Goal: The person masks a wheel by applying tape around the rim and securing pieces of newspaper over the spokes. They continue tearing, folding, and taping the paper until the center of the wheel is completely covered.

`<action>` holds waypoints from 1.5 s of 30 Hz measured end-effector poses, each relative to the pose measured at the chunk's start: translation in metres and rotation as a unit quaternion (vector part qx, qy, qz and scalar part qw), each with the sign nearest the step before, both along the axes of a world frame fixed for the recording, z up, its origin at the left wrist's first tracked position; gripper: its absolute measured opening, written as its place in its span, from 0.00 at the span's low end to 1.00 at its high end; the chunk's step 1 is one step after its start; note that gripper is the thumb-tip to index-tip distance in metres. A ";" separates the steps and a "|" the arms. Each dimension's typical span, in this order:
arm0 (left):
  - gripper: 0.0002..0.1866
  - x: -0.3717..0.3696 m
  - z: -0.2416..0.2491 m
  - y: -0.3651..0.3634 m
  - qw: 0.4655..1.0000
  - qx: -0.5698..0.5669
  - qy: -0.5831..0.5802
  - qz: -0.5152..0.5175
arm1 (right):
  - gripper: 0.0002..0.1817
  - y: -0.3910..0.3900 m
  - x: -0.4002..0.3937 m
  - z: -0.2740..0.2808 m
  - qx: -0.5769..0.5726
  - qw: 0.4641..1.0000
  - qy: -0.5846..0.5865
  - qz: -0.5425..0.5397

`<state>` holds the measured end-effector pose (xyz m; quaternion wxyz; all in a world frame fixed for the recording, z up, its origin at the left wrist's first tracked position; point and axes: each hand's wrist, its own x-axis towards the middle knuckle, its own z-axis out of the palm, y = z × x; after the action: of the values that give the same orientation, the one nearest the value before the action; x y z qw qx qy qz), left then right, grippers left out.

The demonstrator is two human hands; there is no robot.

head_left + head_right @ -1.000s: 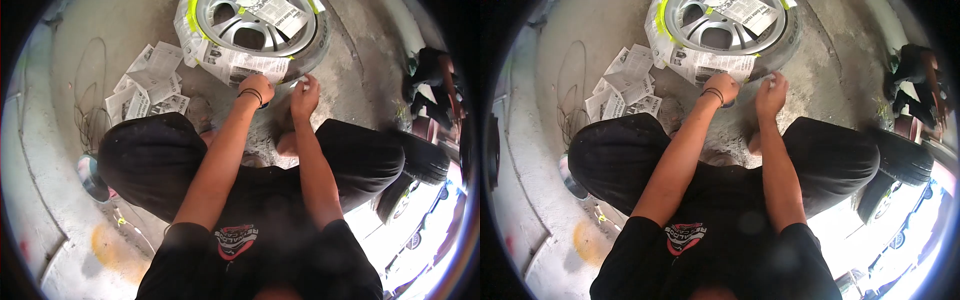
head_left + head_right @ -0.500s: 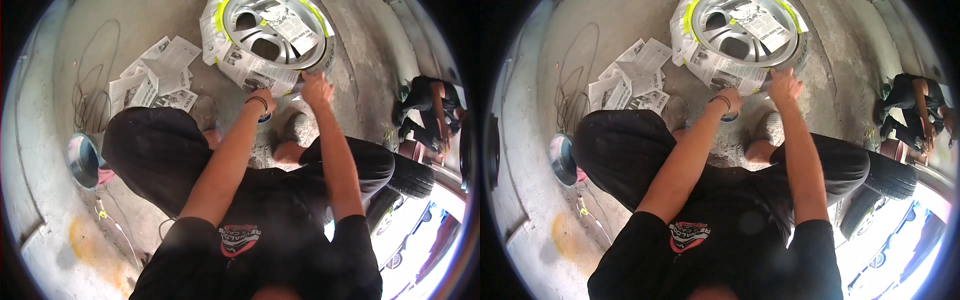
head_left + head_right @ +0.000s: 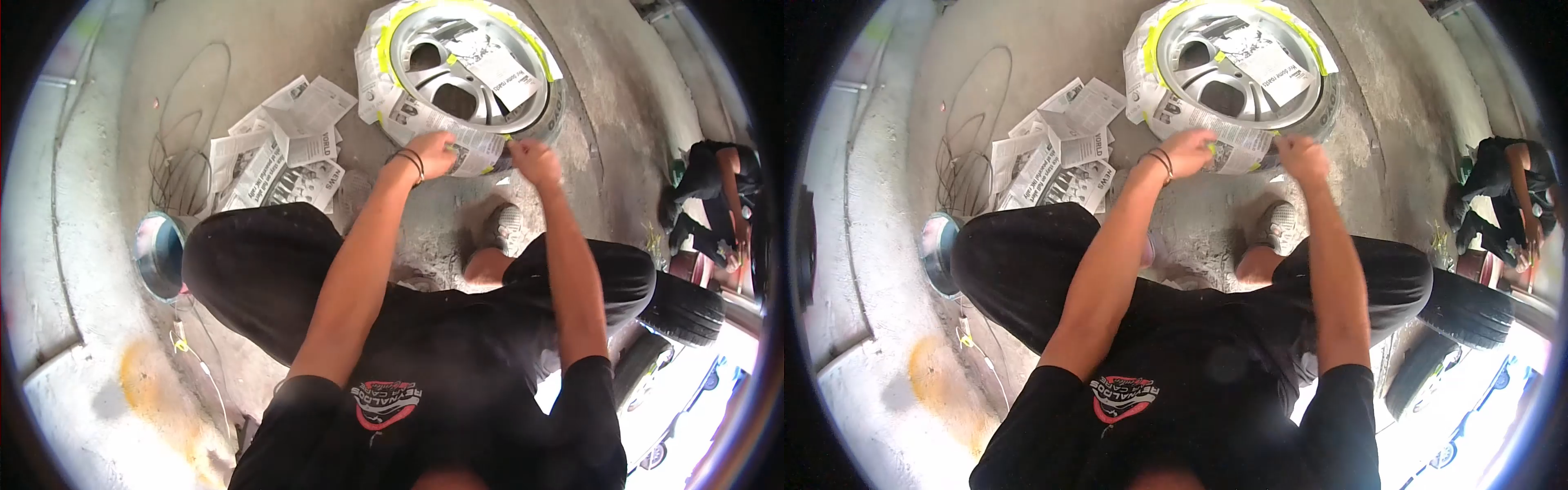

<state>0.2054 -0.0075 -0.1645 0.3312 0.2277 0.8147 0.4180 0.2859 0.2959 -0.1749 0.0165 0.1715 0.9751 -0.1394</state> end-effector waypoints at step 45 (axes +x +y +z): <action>0.25 -0.125 0.177 0.092 0.930 0.227 0.290 -0.025 | 0.16 -0.044 -0.127 0.213 -0.265 0.899 0.325 0.127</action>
<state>0.0800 0.0844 0.0130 0.0311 0.4283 0.7528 0.4989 0.1586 0.2519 0.0381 -0.2388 -0.0192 0.8667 -0.4375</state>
